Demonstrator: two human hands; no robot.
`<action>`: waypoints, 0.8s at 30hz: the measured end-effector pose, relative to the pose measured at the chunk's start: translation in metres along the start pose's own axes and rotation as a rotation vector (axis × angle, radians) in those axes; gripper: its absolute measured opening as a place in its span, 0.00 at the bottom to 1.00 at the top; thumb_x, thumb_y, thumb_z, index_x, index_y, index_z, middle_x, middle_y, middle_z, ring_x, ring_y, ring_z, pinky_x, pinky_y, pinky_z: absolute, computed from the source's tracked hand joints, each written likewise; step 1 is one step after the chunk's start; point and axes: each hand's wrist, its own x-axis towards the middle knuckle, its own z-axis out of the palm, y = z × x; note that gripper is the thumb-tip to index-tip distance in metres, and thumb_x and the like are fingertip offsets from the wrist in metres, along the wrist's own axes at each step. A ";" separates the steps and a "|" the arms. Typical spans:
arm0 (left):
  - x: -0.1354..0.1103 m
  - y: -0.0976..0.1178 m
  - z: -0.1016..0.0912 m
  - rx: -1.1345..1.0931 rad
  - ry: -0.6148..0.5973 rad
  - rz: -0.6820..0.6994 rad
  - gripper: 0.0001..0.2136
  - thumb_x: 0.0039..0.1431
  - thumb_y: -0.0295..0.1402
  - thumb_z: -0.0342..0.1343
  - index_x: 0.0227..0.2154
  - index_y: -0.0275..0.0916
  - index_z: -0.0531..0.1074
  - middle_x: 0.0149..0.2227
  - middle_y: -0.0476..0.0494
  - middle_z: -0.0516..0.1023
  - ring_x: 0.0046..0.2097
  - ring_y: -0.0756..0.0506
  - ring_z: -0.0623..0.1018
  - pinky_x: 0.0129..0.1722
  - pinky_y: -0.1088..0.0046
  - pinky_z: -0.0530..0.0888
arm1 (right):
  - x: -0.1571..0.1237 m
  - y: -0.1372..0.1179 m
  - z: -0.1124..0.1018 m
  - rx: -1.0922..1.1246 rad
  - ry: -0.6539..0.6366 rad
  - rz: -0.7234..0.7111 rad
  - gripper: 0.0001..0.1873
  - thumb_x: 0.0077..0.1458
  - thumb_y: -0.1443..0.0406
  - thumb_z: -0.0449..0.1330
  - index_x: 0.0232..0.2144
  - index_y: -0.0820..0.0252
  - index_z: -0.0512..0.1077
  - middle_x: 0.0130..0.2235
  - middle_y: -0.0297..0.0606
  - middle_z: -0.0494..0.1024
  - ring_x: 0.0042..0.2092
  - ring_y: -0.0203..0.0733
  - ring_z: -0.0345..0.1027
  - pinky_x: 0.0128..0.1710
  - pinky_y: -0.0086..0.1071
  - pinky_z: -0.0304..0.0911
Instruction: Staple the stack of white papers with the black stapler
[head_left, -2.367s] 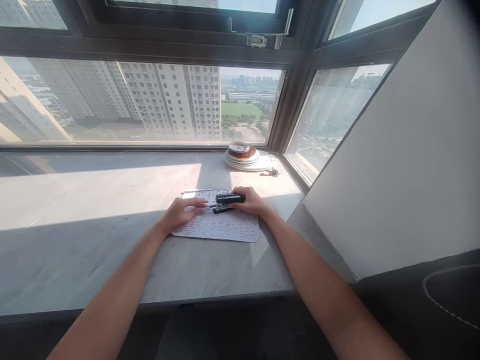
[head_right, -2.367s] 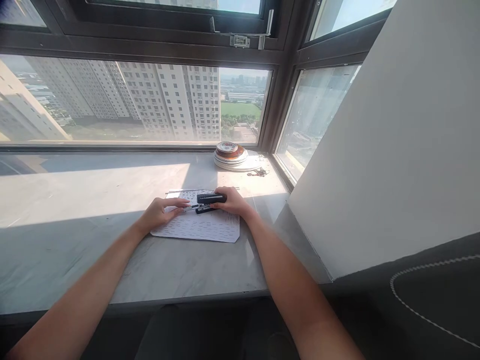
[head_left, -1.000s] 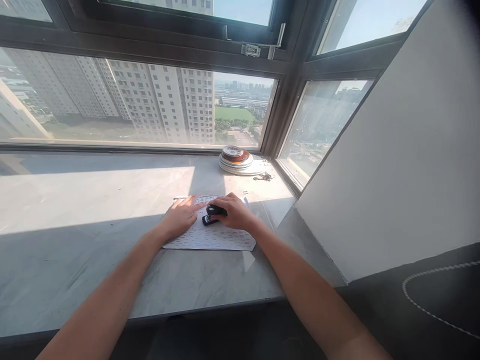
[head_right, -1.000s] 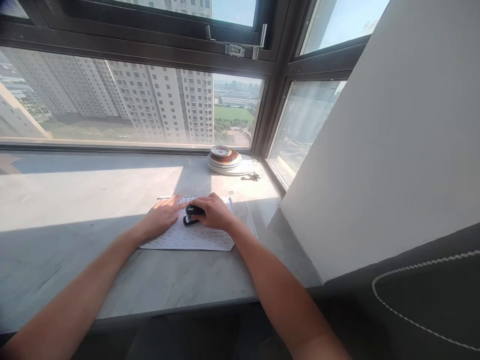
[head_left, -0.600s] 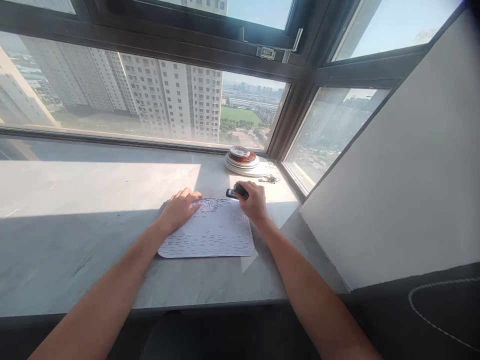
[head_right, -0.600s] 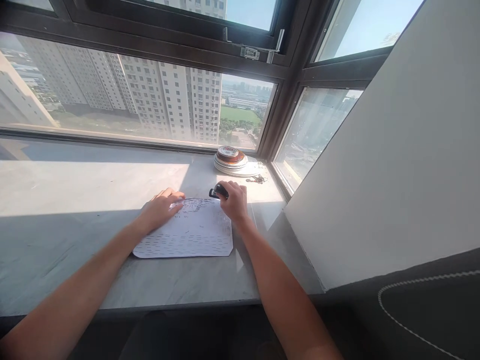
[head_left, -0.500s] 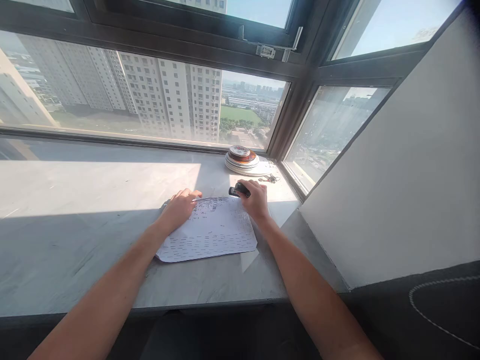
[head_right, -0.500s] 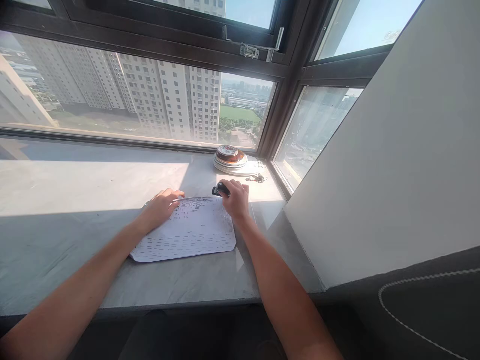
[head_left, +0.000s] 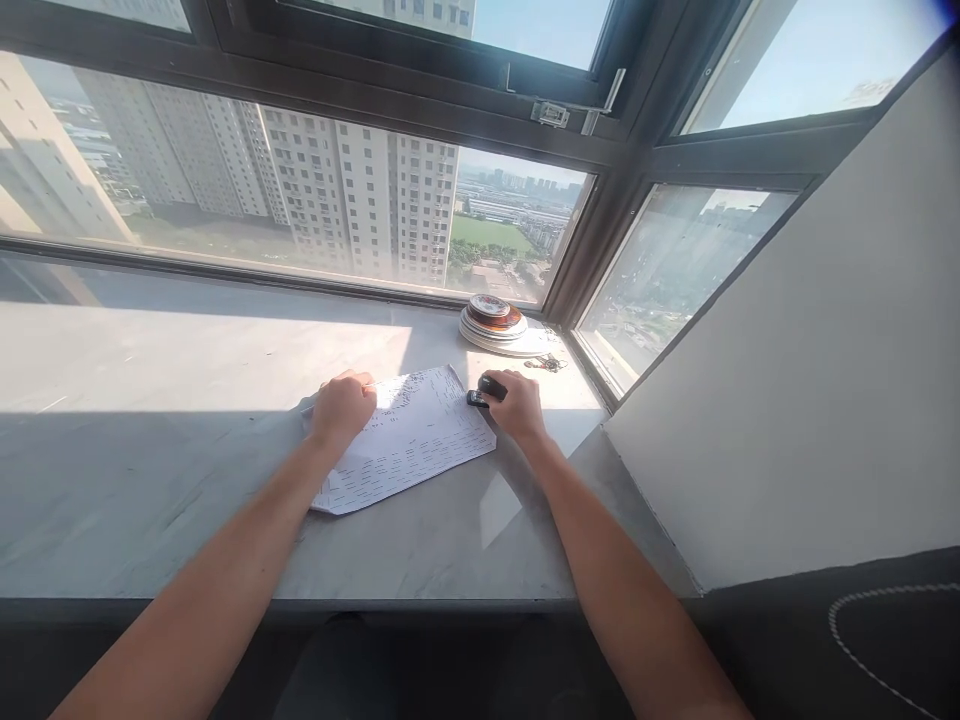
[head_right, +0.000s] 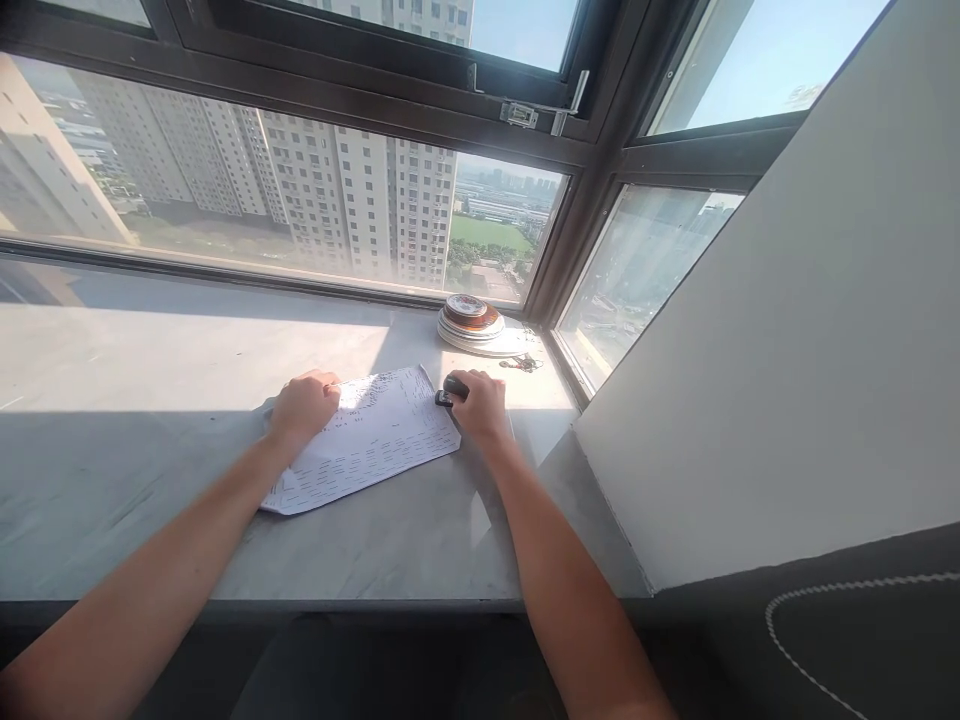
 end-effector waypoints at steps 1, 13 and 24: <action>0.000 0.000 0.000 -0.003 0.007 -0.012 0.11 0.58 0.29 0.48 0.25 0.39 0.75 0.36 0.36 0.79 0.34 0.37 0.75 0.39 0.58 0.70 | 0.000 -0.002 0.000 0.002 -0.027 -0.013 0.09 0.52 0.69 0.63 0.37 0.51 0.78 0.36 0.37 0.80 0.41 0.49 0.70 0.44 0.40 0.60; -0.001 0.001 0.000 0.068 0.126 -0.074 0.16 0.59 0.25 0.46 0.17 0.41 0.54 0.22 0.45 0.65 0.27 0.44 0.67 0.50 0.56 0.67 | -0.001 0.000 -0.006 -0.060 -0.118 0.017 0.12 0.54 0.70 0.62 0.39 0.51 0.78 0.39 0.35 0.81 0.44 0.48 0.71 0.50 0.42 0.55; -0.001 0.007 0.012 -0.076 -0.152 0.351 0.20 0.66 0.39 0.49 0.57 0.45 0.76 0.61 0.40 0.74 0.62 0.36 0.71 0.63 0.53 0.67 | -0.003 -0.017 -0.006 0.108 -0.317 -0.207 0.11 0.60 0.60 0.65 0.45 0.53 0.76 0.42 0.35 0.82 0.46 0.46 0.72 0.52 0.40 0.56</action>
